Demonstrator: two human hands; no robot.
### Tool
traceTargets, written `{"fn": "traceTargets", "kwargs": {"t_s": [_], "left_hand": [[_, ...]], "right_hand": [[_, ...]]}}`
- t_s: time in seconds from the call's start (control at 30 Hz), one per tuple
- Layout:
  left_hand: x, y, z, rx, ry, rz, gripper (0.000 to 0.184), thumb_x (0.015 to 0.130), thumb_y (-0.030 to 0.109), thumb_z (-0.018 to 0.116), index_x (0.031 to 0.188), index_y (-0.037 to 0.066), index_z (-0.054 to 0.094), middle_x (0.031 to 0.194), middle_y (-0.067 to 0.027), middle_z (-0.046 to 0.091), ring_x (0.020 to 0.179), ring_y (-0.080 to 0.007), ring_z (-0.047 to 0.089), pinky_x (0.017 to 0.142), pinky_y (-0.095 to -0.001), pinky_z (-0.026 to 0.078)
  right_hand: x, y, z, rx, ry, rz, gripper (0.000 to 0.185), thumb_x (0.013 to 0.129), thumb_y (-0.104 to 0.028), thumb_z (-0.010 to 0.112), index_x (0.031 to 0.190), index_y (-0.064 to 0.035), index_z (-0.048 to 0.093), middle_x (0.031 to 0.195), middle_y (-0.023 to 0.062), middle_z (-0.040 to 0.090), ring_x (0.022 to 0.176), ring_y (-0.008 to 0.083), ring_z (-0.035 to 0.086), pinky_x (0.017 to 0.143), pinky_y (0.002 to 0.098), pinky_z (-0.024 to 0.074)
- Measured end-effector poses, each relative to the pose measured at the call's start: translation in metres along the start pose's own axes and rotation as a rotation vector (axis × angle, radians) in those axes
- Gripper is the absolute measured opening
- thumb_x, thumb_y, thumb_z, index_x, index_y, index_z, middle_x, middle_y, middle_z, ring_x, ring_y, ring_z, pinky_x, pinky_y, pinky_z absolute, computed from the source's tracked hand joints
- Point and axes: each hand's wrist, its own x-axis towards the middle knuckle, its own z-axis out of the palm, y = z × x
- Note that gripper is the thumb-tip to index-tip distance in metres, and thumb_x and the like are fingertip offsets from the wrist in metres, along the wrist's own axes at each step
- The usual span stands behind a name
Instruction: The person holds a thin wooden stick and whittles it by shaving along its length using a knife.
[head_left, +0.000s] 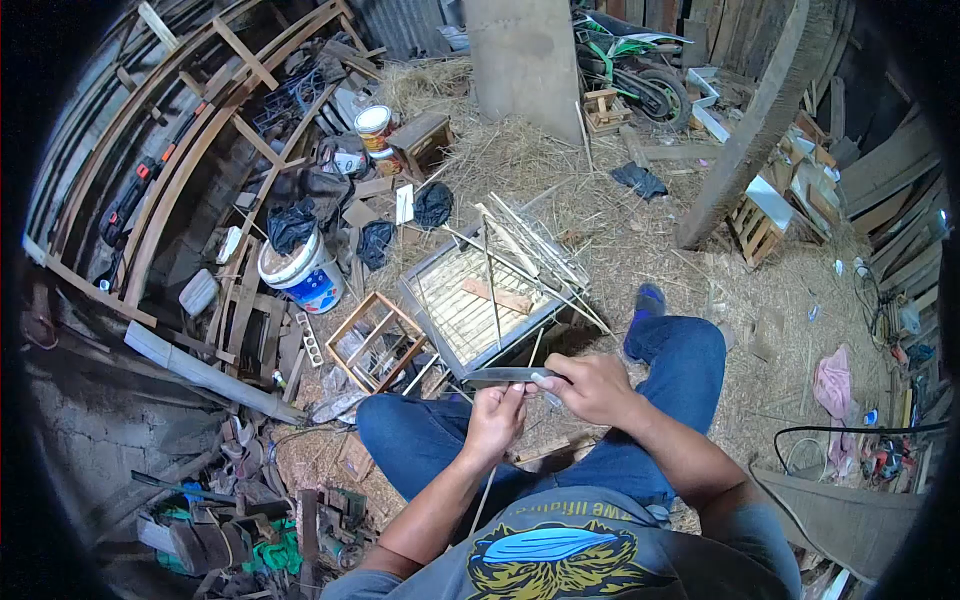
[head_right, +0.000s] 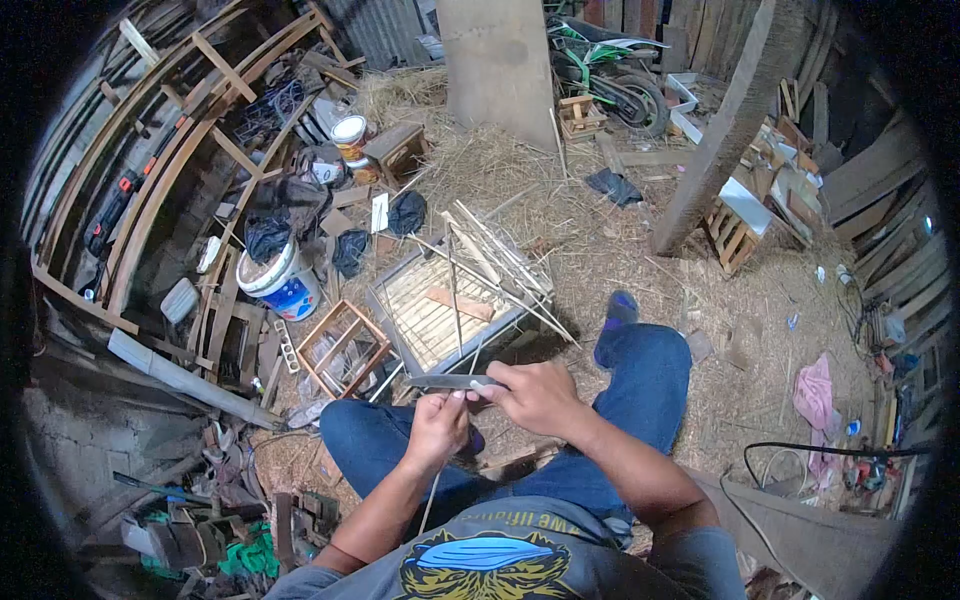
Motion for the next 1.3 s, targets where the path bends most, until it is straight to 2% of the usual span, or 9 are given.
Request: {"fn": "traceTargets", "kwargs": {"t_s": [0.27,0.4,0.7,0.77,0.9,1.0,1.1,1.2,1.3], "left_hand": [[-0.009,0.001,-0.001,-0.027,-0.095,0.027,0.027,0.110,0.027,0.049,0.101,0.005,0.061,0.052,0.0073,0.038,0.037,-0.0044,0.030,0.036,-0.0247,0.022],[-0.007,0.009,0.006,0.015,-0.020,0.073,0.029,0.110,0.028,0.049,0.108,0.002,0.061,0.052,0.0072,0.039,0.038,-0.0046,0.034,0.036,-0.0238,0.025],[0.001,0.016,0.009,0.182,-0.055,0.132,0.031,0.108,0.022,0.054,0.130,0.003,0.065,0.061,0.0103,0.042,0.049,0.0002,0.033,0.044,-0.0223,0.024],[-0.008,0.012,0.009,0.207,-0.147,0.151,0.037,0.109,0.025,0.053,0.139,0.003,0.060,0.058,0.0105,0.040,0.044,-0.0009,0.032,0.041,-0.0225,0.023],[0.006,0.011,-0.002,0.353,-0.231,0.107,0.040,0.109,0.026,0.053,0.142,0.005,0.058,0.057,0.0111,0.041,0.045,-0.0012,0.033,0.043,-0.0222,0.024],[0.013,0.031,0.000,0.409,-0.253,0.074,0.036,0.108,0.029,0.054,0.132,0.003,0.066,0.057,0.0096,0.043,0.046,-0.0021,0.035,0.043,-0.0223,0.024],[0.021,0.046,-0.002,0.475,-0.282,0.104,0.035,0.108,0.029,0.056,0.123,0.001,0.069,0.059,0.0062,0.049,0.051,-0.0051,0.043,0.047,-0.0249,0.034],[0.015,0.070,0.000,0.998,-0.051,0.465,0.034,0.097,0.026,0.068,0.116,-0.003,0.071,0.080,-0.0090,0.069,0.074,-0.0269,0.065,0.074,-0.0377,0.053],[-0.002,0.095,0.009,1.370,0.451,1.181,0.029,0.084,0.015,0.077,0.110,0.002,0.074,0.088,-0.0118,0.069,0.091,-0.0349,0.065,0.085,-0.0427,0.050]], "right_hand": [[0.016,0.051,-0.015,-0.093,0.053,0.295,0.041,0.104,-0.053,0.046,0.090,-0.0189,0.064,0.060,0.0045,0.061,0.052,0.0266,0.062,0.048,0.0423,0.0459],[0.015,0.018,-0.020,0.018,0.078,0.283,0.034,0.101,-0.047,0.055,0.097,-0.0146,0.065,0.066,0.0141,0.063,0.064,0.0364,0.067,0.056,0.0488,0.0463],[0.014,0.005,-0.015,-0.018,0.044,0.053,0.029,0.099,-0.043,0.059,0.094,-0.0156,0.065,0.073,0.0119,0.068,0.064,0.0370,0.067,0.052,0.0484,0.0466],[0.024,0.030,-0.033,-0.129,0.014,0.350,0.032,0.101,-0.045,0.057,0.097,-0.0152,0.067,0.072,0.0127,0.066,0.062,0.0316,0.066,0.054,0.0437,0.0474],[0.026,0.047,-0.035,0.219,0.155,0.305,0.030,0.101,-0.043,0.062,0.098,-0.0139,0.069,0.065,0.0043,0.063,0.057,0.0165,0.060,0.055,0.0335,0.0450],[0.030,0.021,-0.029,0.696,-0.044,0.171,0.029,0.091,-0.024,0.079,0.103,0.0016,0.070,0.080,0.0032,0.066,0.078,0.0070,0.056,0.072,0.0279,0.0472],[0.036,0.023,-0.028,0.644,-0.039,0.201,0.019,0.092,-0.020,0.076,0.094,-0.0016,0.073,0.079,0.0004,0.066,0.073,0.0060,0.055,0.067,0.0254,0.0452],[0.036,0.042,-0.019,0.912,0.141,0.376,0.016,0.094,-0.018,0.073,0.083,-0.0063,0.070,0.067,-0.0019,0.061,0.058,0.0042,0.052,0.054,0.0232,0.0392],[0.031,0.042,-0.035,1.048,0.381,0.568,0.023,0.096,-0.020,0.069,0.080,-0.0048,0.064,0.066,-0.0008,0.060,0.047,0.0036,0.044,0.043,0.0223,0.0320]]}}
